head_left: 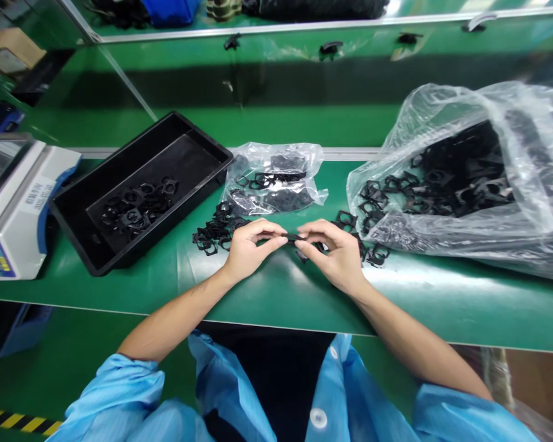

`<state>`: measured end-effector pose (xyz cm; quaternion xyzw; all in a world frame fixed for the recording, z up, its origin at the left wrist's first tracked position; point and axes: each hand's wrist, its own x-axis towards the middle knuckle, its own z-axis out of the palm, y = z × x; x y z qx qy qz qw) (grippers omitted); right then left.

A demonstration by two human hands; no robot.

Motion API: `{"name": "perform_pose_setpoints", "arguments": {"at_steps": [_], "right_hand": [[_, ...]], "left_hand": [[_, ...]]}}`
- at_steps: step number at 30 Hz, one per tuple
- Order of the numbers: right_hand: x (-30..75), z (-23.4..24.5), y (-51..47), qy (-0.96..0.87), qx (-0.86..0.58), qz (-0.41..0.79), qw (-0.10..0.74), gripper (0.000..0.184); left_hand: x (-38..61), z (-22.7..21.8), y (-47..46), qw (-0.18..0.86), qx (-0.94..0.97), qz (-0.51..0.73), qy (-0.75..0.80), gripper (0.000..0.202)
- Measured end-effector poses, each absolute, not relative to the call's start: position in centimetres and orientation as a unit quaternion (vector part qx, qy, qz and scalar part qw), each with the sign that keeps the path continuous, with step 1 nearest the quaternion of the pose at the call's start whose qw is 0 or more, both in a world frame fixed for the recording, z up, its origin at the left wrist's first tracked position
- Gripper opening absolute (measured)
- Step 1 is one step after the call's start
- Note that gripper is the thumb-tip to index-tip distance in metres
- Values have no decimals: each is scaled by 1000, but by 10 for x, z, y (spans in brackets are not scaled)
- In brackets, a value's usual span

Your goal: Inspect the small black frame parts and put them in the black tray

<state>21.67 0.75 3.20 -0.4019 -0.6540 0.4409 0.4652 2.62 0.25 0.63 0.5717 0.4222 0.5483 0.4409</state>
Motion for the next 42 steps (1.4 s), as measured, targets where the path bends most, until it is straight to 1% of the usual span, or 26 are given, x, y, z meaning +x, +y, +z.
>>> {"name": "perform_pose_setpoints", "arguments": {"at_steps": [2,5,9,13,19,23,29,32,36,39,42], "right_hand": [[215,31,7,-630,-408,479,455,25],[214,31,8,-607,-422,506,444,32],[213,33,11,-569,-436,544,435,39],[213,33,11,-533,-430,589,429,41],[214,37,10,-532,-417,594,436,39],[214,38,9,-528,-415,593,444,37],[212,32,6,-539,-424,553,473,37],[211,33,7,-522,-432,573,461,39],[211,36,8,-494,-439,608,439,40],[212,35,8,-495,-449,604,435,40],[212,33,9,-504,-454,596,429,38]], "left_hand": [[27,5,4,477,543,541,430,22],[26,3,6,510,508,529,449,30],[25,2,7,565,468,506,454,35],[24,3,8,633,413,492,433,37],[24,5,8,700,372,463,398,37],[24,5,8,721,361,453,381,37],[27,3,7,727,342,462,375,37],[26,7,8,729,348,466,361,35],[20,16,9,718,421,432,348,31],[15,20,11,690,473,413,359,27],[13,19,11,683,479,404,375,28]]}}
